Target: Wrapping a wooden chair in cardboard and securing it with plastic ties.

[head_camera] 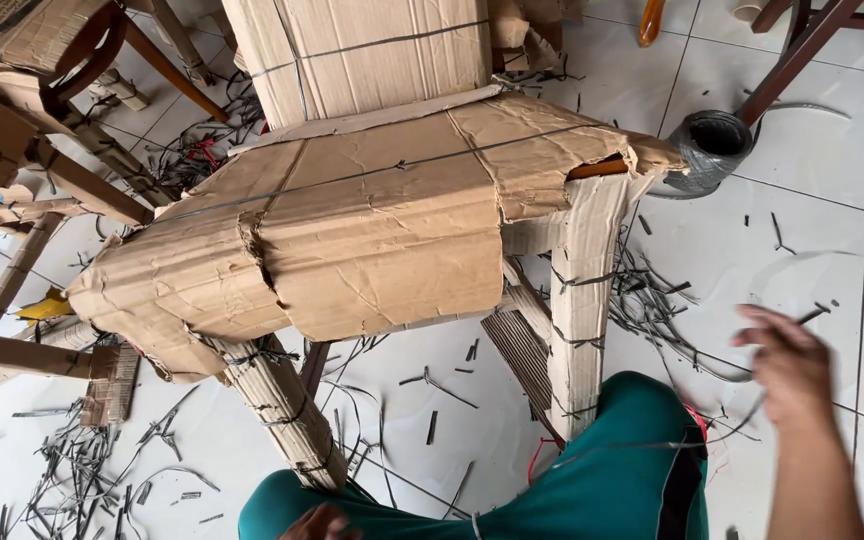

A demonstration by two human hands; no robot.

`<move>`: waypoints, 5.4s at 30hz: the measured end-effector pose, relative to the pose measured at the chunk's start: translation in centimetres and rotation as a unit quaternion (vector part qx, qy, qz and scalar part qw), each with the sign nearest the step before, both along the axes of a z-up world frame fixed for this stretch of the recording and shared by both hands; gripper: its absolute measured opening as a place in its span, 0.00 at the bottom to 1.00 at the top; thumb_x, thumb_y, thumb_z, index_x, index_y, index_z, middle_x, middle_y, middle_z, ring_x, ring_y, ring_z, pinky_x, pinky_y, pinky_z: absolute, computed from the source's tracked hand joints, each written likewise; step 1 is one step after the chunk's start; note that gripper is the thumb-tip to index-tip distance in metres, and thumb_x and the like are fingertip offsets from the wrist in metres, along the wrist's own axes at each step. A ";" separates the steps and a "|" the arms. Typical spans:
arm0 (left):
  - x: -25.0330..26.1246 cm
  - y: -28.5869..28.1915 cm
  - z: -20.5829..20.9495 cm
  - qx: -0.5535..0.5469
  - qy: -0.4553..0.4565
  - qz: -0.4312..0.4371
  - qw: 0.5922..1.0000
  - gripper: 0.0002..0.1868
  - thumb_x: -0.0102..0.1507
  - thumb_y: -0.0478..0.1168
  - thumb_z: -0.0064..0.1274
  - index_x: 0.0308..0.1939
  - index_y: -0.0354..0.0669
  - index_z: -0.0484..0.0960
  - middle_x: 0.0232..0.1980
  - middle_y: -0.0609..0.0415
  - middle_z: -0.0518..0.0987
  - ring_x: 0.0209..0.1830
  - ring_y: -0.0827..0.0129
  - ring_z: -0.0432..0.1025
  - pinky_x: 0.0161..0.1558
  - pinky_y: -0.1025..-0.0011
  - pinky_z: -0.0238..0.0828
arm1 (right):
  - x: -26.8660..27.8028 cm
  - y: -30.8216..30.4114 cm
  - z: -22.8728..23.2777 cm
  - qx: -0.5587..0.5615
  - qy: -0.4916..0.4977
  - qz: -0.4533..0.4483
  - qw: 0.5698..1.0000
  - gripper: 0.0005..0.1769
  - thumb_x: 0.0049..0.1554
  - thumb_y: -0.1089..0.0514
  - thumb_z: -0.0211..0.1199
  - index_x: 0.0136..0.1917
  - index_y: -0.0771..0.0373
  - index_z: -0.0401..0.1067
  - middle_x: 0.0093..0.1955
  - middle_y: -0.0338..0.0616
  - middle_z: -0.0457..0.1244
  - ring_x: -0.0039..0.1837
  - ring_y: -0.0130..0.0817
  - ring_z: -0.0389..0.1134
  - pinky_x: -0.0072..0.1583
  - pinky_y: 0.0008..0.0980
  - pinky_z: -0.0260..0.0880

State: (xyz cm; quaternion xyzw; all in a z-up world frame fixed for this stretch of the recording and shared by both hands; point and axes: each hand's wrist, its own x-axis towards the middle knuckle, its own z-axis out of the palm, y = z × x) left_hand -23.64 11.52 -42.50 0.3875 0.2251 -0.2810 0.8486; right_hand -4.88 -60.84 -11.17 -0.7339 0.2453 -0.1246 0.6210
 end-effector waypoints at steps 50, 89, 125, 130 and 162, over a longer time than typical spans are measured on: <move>12.3 -19.3 30.5 0.164 -0.210 0.336 0.904 0.27 0.74 0.53 0.39 0.38 0.30 0.80 0.33 0.44 0.80 0.32 0.61 0.74 0.41 0.64 0.74 | -3.8 27.8 4.5 0.157 0.006 0.471 0.868 0.23 0.58 0.65 0.53 0.67 0.69 0.67 0.67 0.57 0.64 0.34 0.29 0.66 0.33 0.28 0.69; 22.4 -1.4 18.0 0.315 -0.088 0.311 0.892 0.14 0.65 0.43 0.56 0.47 0.34 0.81 0.46 0.36 0.77 0.47 0.51 0.71 0.50 0.50 0.66 | 3.7 46.2 -7.1 -0.165 0.077 0.410 0.894 0.13 0.64 0.44 0.53 0.48 0.47 0.77 0.40 0.41 0.72 0.48 0.46 0.74 0.52 0.43 0.73; -0.9 2.3 46.6 0.166 -0.399 0.663 0.612 0.06 0.79 0.45 0.50 0.47 0.53 0.75 0.48 0.62 0.80 0.39 0.83 0.73 0.46 0.88 0.76 | -2.3 37.4 -5.1 -0.434 -0.040 0.573 0.694 0.38 0.54 0.63 0.60 0.76 0.57 0.53 0.68 0.58 0.48 0.45 0.40 0.69 0.42 0.34 0.78; -1.5 0.6 47.2 0.148 -0.427 0.635 0.627 0.06 0.79 0.48 0.50 0.50 0.53 0.77 0.48 0.64 0.80 0.39 0.85 0.74 0.46 0.89 0.76 | -1.9 34.8 -10.9 -0.483 0.014 0.649 0.588 0.36 0.57 0.60 0.54 0.76 0.71 0.50 0.46 0.56 0.68 0.43 0.52 0.71 0.47 0.48 0.72; 6.7 -18.0 50.5 0.499 -0.481 0.451 0.563 0.05 0.63 0.29 0.48 0.43 0.32 0.77 0.52 0.43 0.73 0.44 0.66 0.69 0.40 0.75 0.69 | -1.7 42.3 21.2 -0.209 -0.413 0.551 0.694 0.10 0.52 0.70 0.66 0.43 0.60 0.69 0.30 0.38 0.69 0.26 0.28 0.66 0.30 0.29 0.65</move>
